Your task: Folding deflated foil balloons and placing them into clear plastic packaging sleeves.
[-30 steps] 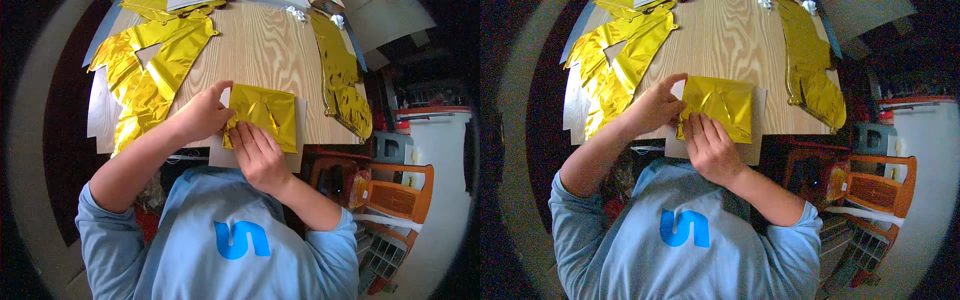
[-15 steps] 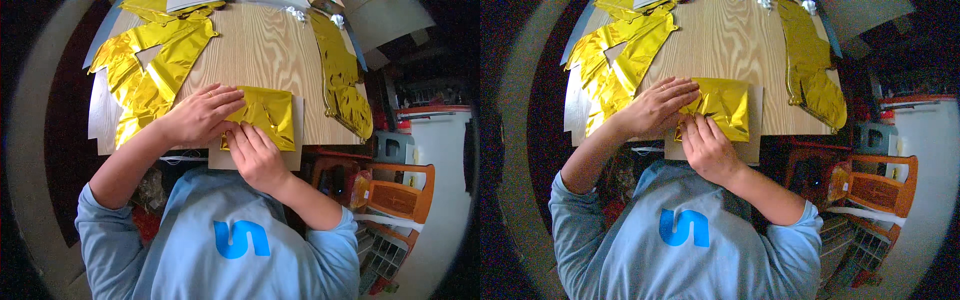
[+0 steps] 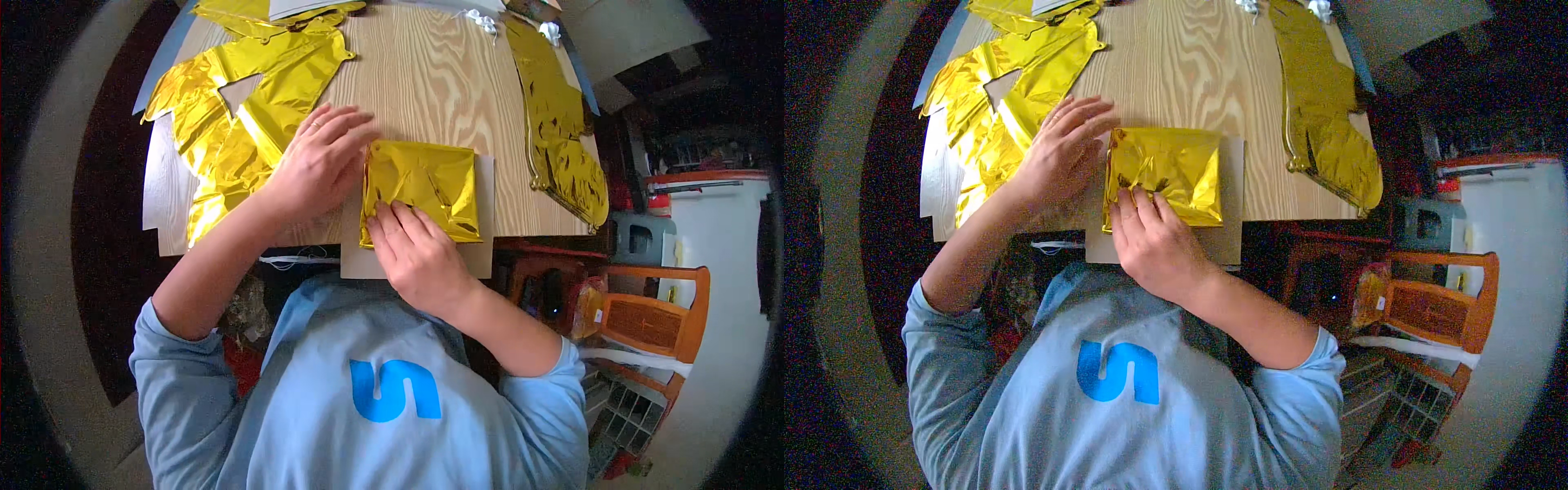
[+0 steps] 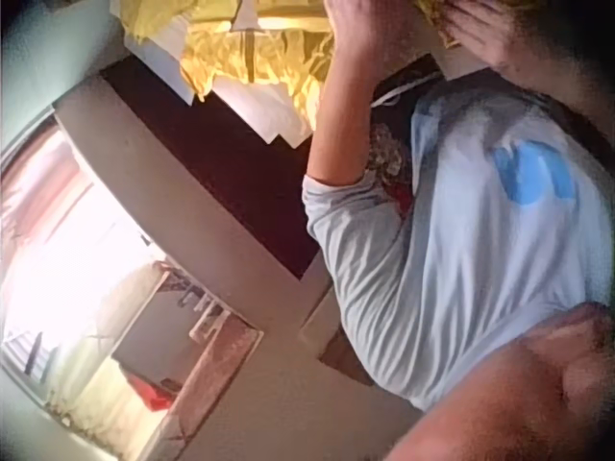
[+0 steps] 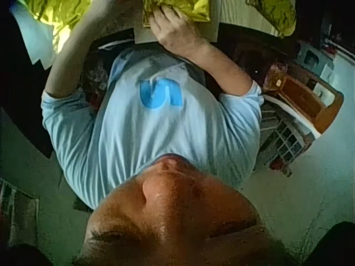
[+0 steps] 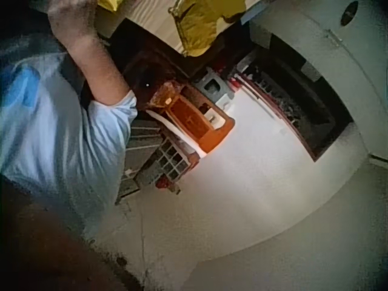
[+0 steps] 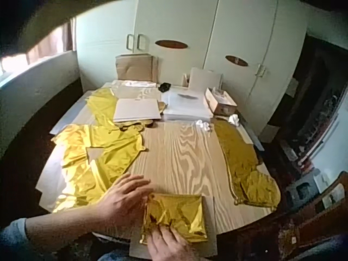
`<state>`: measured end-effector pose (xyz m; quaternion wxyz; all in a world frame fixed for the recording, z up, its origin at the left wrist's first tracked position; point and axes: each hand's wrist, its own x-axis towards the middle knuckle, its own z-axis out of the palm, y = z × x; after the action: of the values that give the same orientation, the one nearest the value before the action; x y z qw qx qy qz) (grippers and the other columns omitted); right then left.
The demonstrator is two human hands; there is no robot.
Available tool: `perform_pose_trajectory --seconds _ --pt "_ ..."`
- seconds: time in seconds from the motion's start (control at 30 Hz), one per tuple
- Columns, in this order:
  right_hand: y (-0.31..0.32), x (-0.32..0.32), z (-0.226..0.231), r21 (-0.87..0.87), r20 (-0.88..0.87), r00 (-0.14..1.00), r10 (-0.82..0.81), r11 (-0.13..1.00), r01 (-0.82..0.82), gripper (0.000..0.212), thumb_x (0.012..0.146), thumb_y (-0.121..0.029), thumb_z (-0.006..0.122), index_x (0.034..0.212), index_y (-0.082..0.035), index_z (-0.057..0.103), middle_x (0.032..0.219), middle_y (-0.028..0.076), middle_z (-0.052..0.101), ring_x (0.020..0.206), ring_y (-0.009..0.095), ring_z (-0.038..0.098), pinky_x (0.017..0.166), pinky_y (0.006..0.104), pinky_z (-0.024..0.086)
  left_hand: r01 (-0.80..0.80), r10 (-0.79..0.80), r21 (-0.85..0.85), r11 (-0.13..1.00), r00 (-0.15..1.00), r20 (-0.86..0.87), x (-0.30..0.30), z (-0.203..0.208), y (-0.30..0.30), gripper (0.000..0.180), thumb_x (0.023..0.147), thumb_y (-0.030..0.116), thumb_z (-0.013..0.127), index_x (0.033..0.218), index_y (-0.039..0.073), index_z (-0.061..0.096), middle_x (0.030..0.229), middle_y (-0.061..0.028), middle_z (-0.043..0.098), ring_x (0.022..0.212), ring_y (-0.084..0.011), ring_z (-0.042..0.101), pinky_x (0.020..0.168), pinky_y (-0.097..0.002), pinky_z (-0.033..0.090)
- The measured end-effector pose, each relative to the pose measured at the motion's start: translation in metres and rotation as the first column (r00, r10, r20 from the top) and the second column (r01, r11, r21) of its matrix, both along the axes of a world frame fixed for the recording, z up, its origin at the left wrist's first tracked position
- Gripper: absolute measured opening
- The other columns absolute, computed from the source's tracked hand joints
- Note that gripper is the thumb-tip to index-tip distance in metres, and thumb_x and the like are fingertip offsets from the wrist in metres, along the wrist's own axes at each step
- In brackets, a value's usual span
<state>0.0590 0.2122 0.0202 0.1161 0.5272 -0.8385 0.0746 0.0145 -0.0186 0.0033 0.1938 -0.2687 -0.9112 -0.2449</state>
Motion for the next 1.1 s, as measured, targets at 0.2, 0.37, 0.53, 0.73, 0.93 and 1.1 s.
perform_pose_trajectory --seconds 0.2,0.37,0.53,0.73,0.93,1.1 --pt "0.0 0.001 0.0 0.008 0.004 1.0 -0.008 1.0 0.007 0.042 0.083 -0.013 0.055 0.117 0.011 0.064 0.124 0.027 0.062 0.115 0.039 0.06 0.102 0.046 0.049 0.233 -0.233 -0.057 0.971 0.972 -0.005 0.013 0.002 0.004 0.03 0.082 0.014 0.068 0.11 0.003 0.067 0.118 -0.0134 0.065 0.111 -0.0323 0.061 0.101 -0.0464 0.047" --pt "0.0 0.002 0.002 0.052 -0.015 1.0 -0.001 0.999 0.002 0.043 0.085 -0.014 0.054 0.119 0.011 0.063 0.125 0.027 0.062 0.117 0.039 0.06 0.104 0.0463 0.047 0.083 -0.075 -0.112 0.99 0.994 0.076 0.01 -0.003 0.007 0.033 0.086 0.018 0.068 0.115 0.003 0.067 0.125 -0.0145 0.063 0.122 -0.0346 0.058 0.11 -0.0508 0.042" --pt "0.001 0.006 -0.002 0.109 -0.027 0.999 -0.02 0.994 0.023 0.046 0.087 -0.017 0.052 0.123 0.011 0.061 0.13 0.028 0.06 0.121 0.039 0.057 0.108 0.0478 0.044 0.028 -0.01 -0.164 0.986 0.994 0.11 0.017 -0.003 0.014 0.044 0.089 0.023 0.065 0.127 0.001 0.061 0.137 -0.0156 0.057 0.134 -0.0342 0.049 0.117 -0.0531 0.031" --pt "0.002 0.015 -0.005 0.112 -0.008 0.997 -0.07 0.991 0.071 0.049 0.089 -0.019 0.052 0.127 0.01 0.059 0.136 0.028 0.056 0.129 0.039 0.053 0.11 0.0503 0.04 0.069 -0.037 -0.208 0.976 0.987 0.156 0.022 0.0 0.006 0.06 0.089 0.028 0.064 0.14 -0.001 0.051 0.15 -0.0166 0.046 0.143 -0.0346 0.04 0.12 -0.0571 0.021" --pt "0.006 0.024 -0.013 -0.001 0.112 0.986 -0.126 0.992 0.127 0.056 0.086 -0.031 0.066 0.13 0.004 0.06 0.138 0.025 0.055 0.134 0.04 0.048 0.112 0.0549 0.036 0.061 -0.017 -0.232 0.971 0.982 0.186 0.027 -0.004 0.003 0.072 0.089 0.03 0.064 0.15 0.002 0.041 0.156 -0.0154 0.039 0.148 -0.0338 0.033 0.122 -0.0576 0.016" --pt "0.035 0.041 -0.017 -0.241 0.111 0.994 -0.006 0.97 0.033 0.047 0.088 -0.032 0.069 0.124 -0.002 0.065 0.133 0.021 0.06 0.128 0.036 0.052 0.109 0.0549 0.038 0.053 -0.018 -0.207 0.977 0.985 0.17 0.029 -0.008 0.002 0.074 0.089 0.03 0.065 0.152 0.003 0.038 0.157 -0.0153 0.038 0.149 -0.0333 0.032 0.122 -0.0583 0.014"
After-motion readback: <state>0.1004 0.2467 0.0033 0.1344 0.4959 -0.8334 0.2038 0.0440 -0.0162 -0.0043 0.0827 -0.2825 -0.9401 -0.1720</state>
